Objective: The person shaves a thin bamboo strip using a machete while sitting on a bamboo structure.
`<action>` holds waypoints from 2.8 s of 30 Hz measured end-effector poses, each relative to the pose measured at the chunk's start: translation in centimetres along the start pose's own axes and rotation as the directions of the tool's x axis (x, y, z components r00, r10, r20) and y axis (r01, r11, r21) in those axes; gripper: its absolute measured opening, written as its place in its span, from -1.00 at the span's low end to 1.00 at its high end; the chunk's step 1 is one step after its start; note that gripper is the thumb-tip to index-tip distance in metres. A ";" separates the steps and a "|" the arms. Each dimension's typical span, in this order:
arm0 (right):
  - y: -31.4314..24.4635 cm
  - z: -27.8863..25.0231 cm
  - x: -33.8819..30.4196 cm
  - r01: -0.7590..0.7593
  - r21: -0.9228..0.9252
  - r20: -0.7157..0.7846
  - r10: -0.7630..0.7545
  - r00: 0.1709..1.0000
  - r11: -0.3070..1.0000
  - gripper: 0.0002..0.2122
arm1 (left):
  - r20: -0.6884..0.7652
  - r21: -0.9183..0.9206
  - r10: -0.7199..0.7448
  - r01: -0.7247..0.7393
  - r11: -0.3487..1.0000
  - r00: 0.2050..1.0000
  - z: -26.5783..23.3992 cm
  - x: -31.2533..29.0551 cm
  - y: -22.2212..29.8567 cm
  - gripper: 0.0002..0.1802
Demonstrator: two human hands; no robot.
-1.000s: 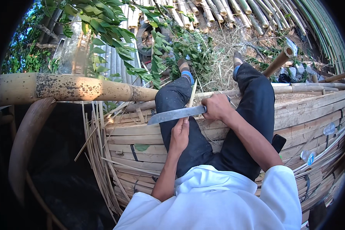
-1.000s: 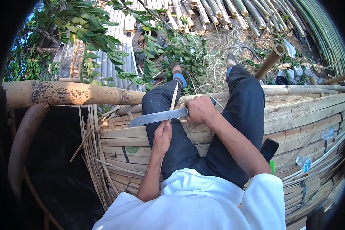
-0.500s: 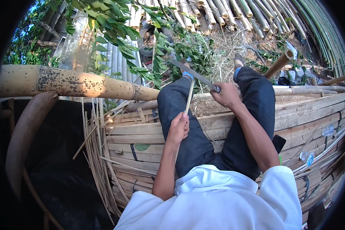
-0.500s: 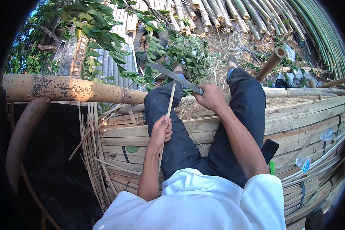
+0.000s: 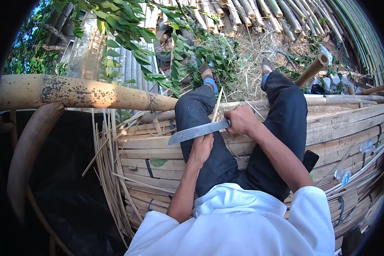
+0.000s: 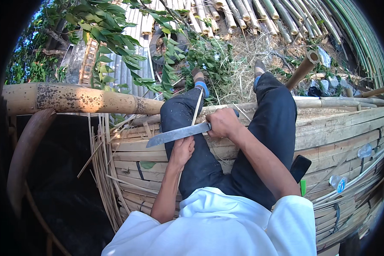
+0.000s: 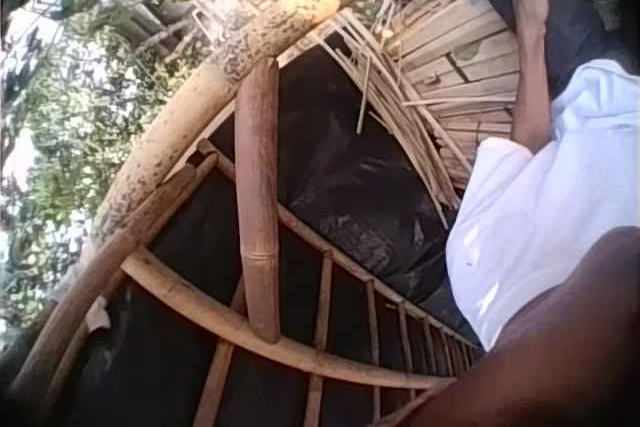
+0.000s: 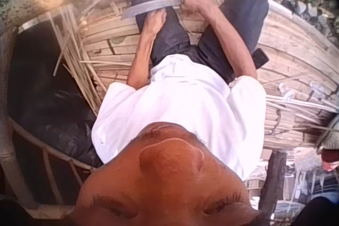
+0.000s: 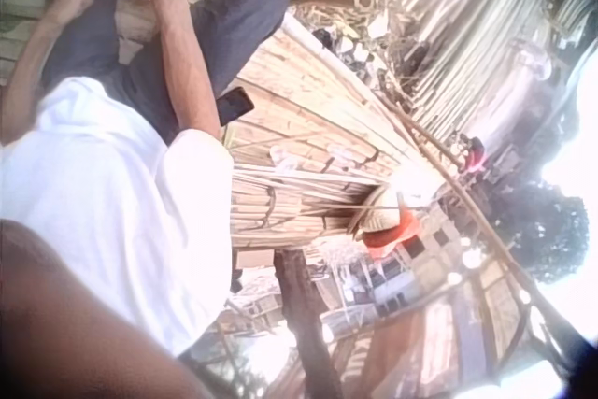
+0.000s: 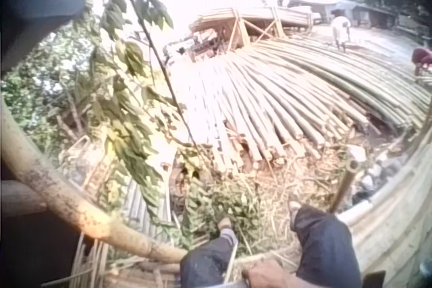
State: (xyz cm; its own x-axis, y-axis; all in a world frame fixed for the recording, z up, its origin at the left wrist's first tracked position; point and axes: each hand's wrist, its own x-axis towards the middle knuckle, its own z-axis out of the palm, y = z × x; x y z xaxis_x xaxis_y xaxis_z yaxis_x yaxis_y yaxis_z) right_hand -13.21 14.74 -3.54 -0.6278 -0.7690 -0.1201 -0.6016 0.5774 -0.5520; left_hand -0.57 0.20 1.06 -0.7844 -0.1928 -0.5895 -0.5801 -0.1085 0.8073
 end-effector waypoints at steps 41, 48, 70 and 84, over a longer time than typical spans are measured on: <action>7.4 -1.4 2.5 -0.522 0.428 -0.201 0.641 0.741 0.738 -0.76 | 0.036 0.301 0.147 -0.151 0.942 0.989 -0.2 -0.9 -1.3 -0.50; 4.6 -1.7 1.4 -0.072 0.992 -0.016 0.675 0.737 0.102 -0.80 | -0.115 0.294 0.197 -0.156 0.943 0.974 0.4 0.1 -0.6 -0.63; 2.7 -2.6 0.7 0.004 0.998 0.023 0.416 0.909 -0.064 -0.75 | 0.051 0.175 0.054 -0.062 0.983 0.997 0.1 -0.7 0.6 -0.69; 3.0 -2.8 0.7 -0.116 0.967 0.014 0.409 0.912 0.226 -0.60 | -0.003 0.212 0.065 -0.063 0.975 0.998 -0.4 -0.4 -0.2 -0.58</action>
State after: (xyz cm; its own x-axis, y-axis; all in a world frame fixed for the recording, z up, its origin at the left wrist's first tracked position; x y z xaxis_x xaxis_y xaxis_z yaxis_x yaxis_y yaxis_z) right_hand -16.86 16.70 -2.93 -0.8120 -0.4692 -0.3472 0.4148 -0.0453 -0.9088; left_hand -0.02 -0.13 1.18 -0.8199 -0.2026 -0.5355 -0.5628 0.1134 0.8188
